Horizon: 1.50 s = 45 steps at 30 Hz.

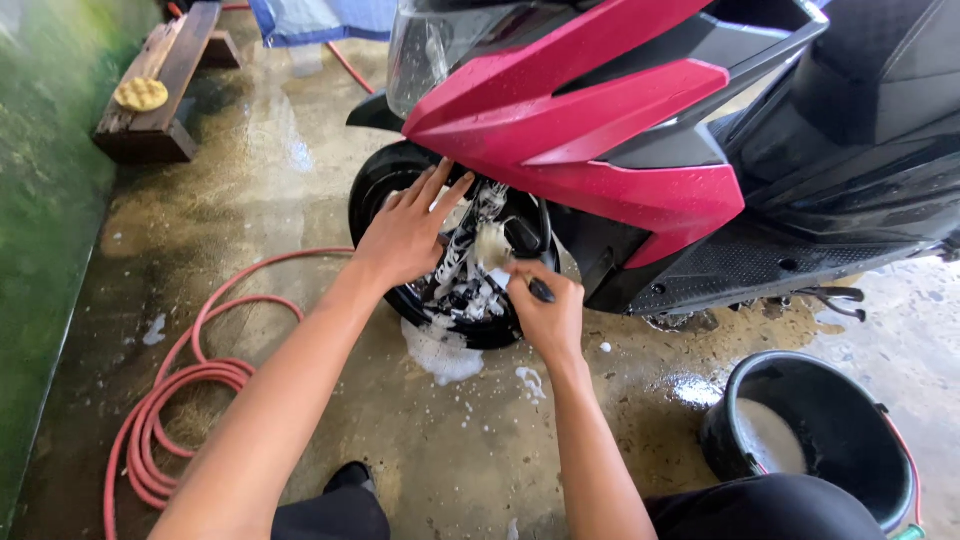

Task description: The person scrubs the front wheel and brake disc of a red scooter using a brush and soapy water. They repeatedly dip the brush into a bucket of soapy water and scrub the wheel spokes and disc area.

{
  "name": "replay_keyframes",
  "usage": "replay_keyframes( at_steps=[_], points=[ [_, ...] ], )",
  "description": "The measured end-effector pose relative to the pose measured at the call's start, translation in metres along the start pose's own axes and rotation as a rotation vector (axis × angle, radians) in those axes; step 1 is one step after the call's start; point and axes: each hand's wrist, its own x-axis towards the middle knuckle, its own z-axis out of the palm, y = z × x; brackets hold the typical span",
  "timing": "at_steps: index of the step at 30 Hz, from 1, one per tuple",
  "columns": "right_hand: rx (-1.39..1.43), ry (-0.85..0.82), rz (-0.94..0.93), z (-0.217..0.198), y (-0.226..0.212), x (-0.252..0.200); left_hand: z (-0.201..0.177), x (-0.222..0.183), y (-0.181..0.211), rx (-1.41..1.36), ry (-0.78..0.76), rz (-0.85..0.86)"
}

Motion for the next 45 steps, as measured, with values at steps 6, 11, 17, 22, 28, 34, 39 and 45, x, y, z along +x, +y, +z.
replay_keyframes(
  at_steps=[6,11,17,22,28,34,39,45],
  points=[
    [-0.002,-0.061,0.181,-0.003,0.046,-0.004,0.005,-0.006,0.011,0.028,-0.015,0.065],
    [0.123,-0.183,0.207,-0.029,0.069,-0.002,0.024,0.0,0.031,0.221,0.253,0.395],
    [0.227,-0.231,0.262,-0.109,0.08,0.001,0.047,0.03,0.102,0.098,0.358,0.657],
    [0.147,-0.074,0.331,-0.195,0.11,-0.003,0.091,0.055,0.163,0.003,0.281,0.812],
    [0.03,0.381,0.5,-0.293,0.171,-0.025,0.139,0.076,0.228,0.048,0.159,0.929],
    [-0.549,0.361,0.828,-0.346,0.33,-0.067,0.187,0.095,0.27,0.102,0.039,0.975],
    [-0.55,0.137,1.04,-0.347,0.417,-0.093,0.209,0.103,0.289,0.119,-0.024,0.999],
    [-0.809,0.009,1.192,-0.343,0.461,-0.104,0.22,0.096,0.288,0.197,-0.107,1.003]
  ],
)
